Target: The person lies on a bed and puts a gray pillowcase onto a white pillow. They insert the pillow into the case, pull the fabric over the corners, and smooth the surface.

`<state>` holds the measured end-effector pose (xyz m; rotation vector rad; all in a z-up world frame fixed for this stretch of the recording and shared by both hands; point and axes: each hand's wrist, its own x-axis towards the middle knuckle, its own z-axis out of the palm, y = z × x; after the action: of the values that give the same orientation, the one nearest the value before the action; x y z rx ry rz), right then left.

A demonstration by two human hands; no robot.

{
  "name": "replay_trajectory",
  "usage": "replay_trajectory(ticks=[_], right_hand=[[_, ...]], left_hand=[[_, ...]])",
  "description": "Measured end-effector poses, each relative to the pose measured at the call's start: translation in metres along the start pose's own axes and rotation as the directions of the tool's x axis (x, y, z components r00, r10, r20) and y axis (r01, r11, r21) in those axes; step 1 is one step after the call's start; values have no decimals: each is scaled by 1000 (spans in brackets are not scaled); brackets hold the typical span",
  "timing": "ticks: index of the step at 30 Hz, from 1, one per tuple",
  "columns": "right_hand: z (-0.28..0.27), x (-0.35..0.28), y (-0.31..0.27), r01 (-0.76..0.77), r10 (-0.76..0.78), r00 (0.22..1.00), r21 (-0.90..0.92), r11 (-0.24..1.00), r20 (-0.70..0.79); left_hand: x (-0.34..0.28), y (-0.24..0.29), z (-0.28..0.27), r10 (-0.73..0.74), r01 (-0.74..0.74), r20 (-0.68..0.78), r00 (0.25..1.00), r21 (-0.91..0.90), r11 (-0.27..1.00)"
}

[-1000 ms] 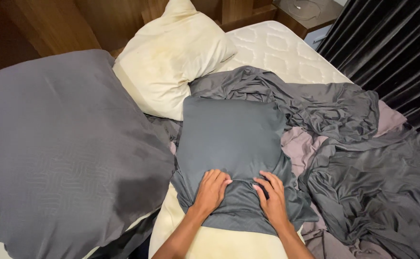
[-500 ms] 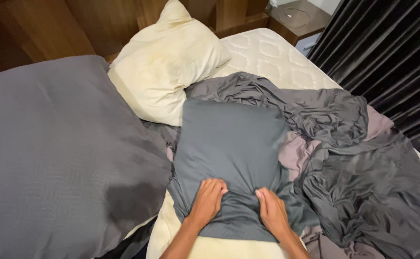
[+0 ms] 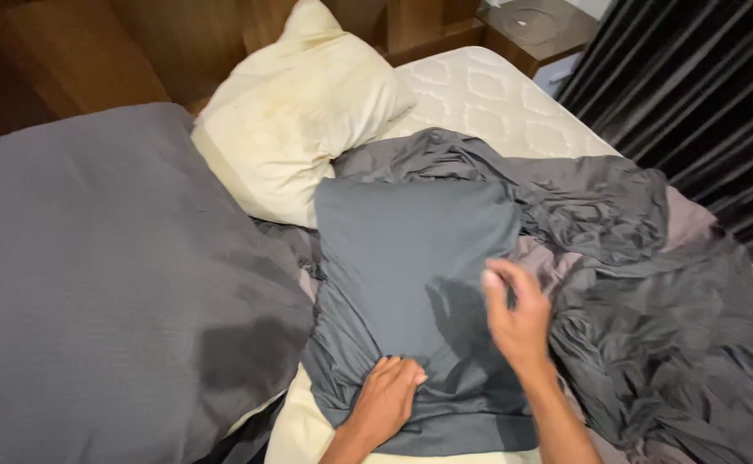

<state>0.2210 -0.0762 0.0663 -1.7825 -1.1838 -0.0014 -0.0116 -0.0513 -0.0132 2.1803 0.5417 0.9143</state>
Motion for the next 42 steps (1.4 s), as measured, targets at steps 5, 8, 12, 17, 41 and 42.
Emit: replay_trajectory(ticks=[5,8,12,17,41,42], right_hand=[[79,-54,85,180,-138,975,-256,950,174],[75,-55,100,117,-11,952,-331,936,307],[55,-70,97,34,48,939,-231,972,339],[47,-86,97,30,41,949,-217,976,314],[4,-32,41,-94,161,975,-367,926,156],[-4,-18,13,-165,232,957,-331,929,173]], left_hand=[[-4,7,-5,-84,86,-27,996,83,993],[0,6,-8,-104,107,-48,993,57,993],[9,8,-13,-104,106,-41,994,36,994],[52,-12,-36,25,-2,-144,989,154,988],[53,3,-75,-348,347,184,919,38,937],[56,22,-73,-238,239,200,951,17,971]])
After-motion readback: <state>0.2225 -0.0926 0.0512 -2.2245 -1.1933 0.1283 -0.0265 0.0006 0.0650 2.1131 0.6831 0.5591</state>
